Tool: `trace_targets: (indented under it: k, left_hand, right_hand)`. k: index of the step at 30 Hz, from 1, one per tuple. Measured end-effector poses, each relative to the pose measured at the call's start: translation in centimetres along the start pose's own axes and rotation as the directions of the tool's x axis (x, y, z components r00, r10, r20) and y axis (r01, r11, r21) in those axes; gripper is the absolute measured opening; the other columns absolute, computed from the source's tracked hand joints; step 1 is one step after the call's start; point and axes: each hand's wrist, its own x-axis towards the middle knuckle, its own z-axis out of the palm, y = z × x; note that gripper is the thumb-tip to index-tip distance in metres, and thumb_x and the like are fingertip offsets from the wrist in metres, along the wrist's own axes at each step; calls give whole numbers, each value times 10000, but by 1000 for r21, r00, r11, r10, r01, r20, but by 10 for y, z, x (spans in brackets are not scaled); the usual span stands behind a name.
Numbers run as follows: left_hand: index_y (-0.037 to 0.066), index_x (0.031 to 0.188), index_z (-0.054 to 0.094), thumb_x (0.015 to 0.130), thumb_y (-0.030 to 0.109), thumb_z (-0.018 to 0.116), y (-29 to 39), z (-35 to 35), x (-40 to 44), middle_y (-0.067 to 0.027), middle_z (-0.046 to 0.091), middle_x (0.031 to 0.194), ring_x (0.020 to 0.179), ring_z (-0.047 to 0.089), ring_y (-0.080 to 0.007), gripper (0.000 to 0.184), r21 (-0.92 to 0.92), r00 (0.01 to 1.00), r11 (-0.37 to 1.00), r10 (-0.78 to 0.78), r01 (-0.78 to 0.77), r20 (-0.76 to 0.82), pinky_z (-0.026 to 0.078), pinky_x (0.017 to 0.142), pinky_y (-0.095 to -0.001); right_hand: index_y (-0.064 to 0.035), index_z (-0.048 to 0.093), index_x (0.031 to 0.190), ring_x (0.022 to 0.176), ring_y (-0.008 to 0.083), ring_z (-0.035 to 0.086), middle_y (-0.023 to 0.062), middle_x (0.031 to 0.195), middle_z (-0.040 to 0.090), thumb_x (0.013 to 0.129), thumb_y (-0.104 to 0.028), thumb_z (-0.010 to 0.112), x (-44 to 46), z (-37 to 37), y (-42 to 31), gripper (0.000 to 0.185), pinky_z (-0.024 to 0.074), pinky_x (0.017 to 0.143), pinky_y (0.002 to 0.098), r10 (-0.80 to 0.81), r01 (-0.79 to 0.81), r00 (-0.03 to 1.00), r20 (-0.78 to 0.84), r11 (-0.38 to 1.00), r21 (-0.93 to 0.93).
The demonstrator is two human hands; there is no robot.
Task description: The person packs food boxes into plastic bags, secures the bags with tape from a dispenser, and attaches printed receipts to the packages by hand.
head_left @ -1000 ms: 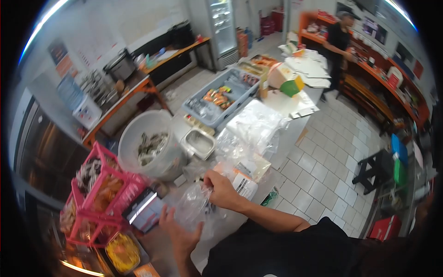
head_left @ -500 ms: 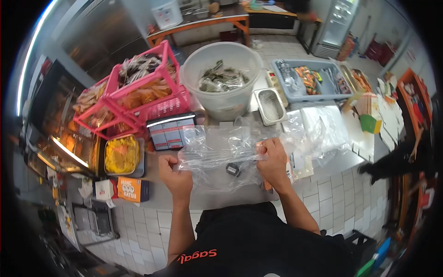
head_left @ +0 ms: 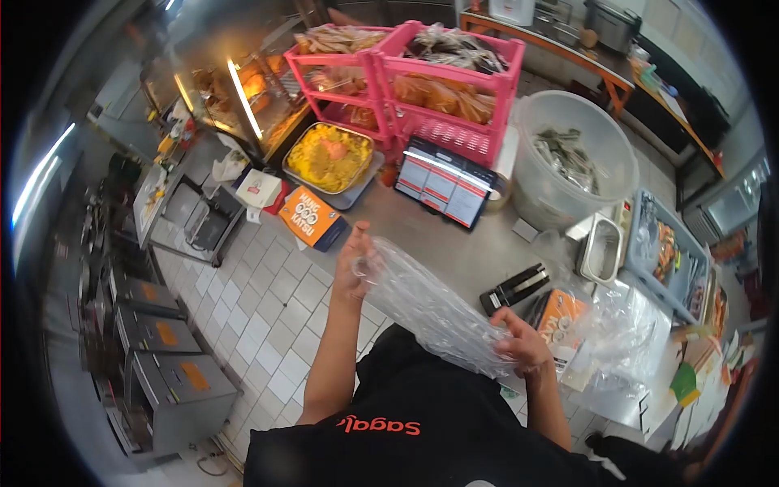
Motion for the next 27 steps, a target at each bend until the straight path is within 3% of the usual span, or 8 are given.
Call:
trace_targets:
  k: [4, 5, 6, 7, 10, 16, 20, 27]
  left_hand:
    - [120, 1169, 516, 867, 140, 675, 3, -1, -22, -9, 567, 740, 650, 592, -123, 342, -128, 971, 963, -232, 238, 60, 490, 579, -241]
    - [120, 1169, 516, 867, 140, 675, 4, -7, -26, -9, 567, 740, 650, 592, -123, 342, -133, 973, 964, -226, 230, 47, 490, 579, -241]
    - [127, 1110, 570, 878, 189, 684, 7, -13, -26, -9, 595, 790, 716, 596, -119, 266, 397, 933, 879, -337, 263, 129, 492, 654, -252]
    - [134, 1050, 625, 889, 238, 694, 10, -17, -23, -9, 623, 840, 782, 600, -115, 204, 816, 869, 553, -474, 167, 144, 494, 729, -262]
    - [121, 992, 688, 877, 223, 702, 15, 18, -11, -31, 645, 996, 989, 580, -147, 154, 957, 867, 167, -480, 239, -133, 449, 874, -282]
    - [94, 1243, 563, 740, 196, 773, 130, -60, 54, -107, 554, 1275, 1226, 498, -260, 554, 958, 906, 175, -323, -229, 275, 394, 1027, -399]
    - [98, 1297, 498, 646, 200, 823, 226, -121, 98, -151, 391, 1440, 1310, 382, -373, 735, 685, 885, -599, -440, -416, 153, 351, 1063, -498]
    - [74, 1229, 499, 584, 300, 847, 227, -171, 137, -213, 320, 1483, 1319, 351, -400, 767, 398, 642, -533, -734, -747, 222, 313, 1073, -511]
  right_hand:
    - [-43, 625, 889, 788, 146, 588, 25, 805, 578, 718, -119, 756, 5, -35, -1, 228, 452, 680, 278, -147, 110, 987, -64, 912, -396]
    - [-27, 654, 926, 825, 205, 593, 65, 861, 580, 696, -125, 774, 15, -26, -13, 278, 465, 715, 320, -278, -9, 935, -221, 604, -797]
    - [-10, 684, 963, 863, 263, 598, 105, 918, 582, 673, -132, 793, 23, -14, -22, 332, 479, 751, 363, -467, -221, 841, -274, 166, -961]
    - [-38, 628, 1216, 987, 367, 562, 174, 1092, 535, 627, -177, 823, 27, 3, -26, 636, 479, 839, 428, -498, -342, 789, -360, 130, -931]
    - [-69, 540, 1341, 1105, 367, 523, 197, 1209, 472, 613, -233, 841, 55, 42, -39, 804, 478, 889, 416, -560, -500, 718, -414, 0, -866]
    - [-91, 571, 1313, 1326, 395, 380, 236, 1455, 343, 680, -265, 821, 110, 4, -44, 702, 353, 1075, 468, -681, -325, 672, -292, 84, -942]
    - [-124, 708, 1117, 1392, 399, 294, 210, 1492, 340, 715, -295, 799, 119, 21, -46, 446, 296, 1111, 497, -783, -217, 553, -286, 196, -956]
    - [-214, 765, 972, 1393, 486, 247, 241, 1479, 375, 758, -314, 759, 128, 40, -9, 236, 272, 1118, 526, -637, -635, 553, -537, 95, -767]
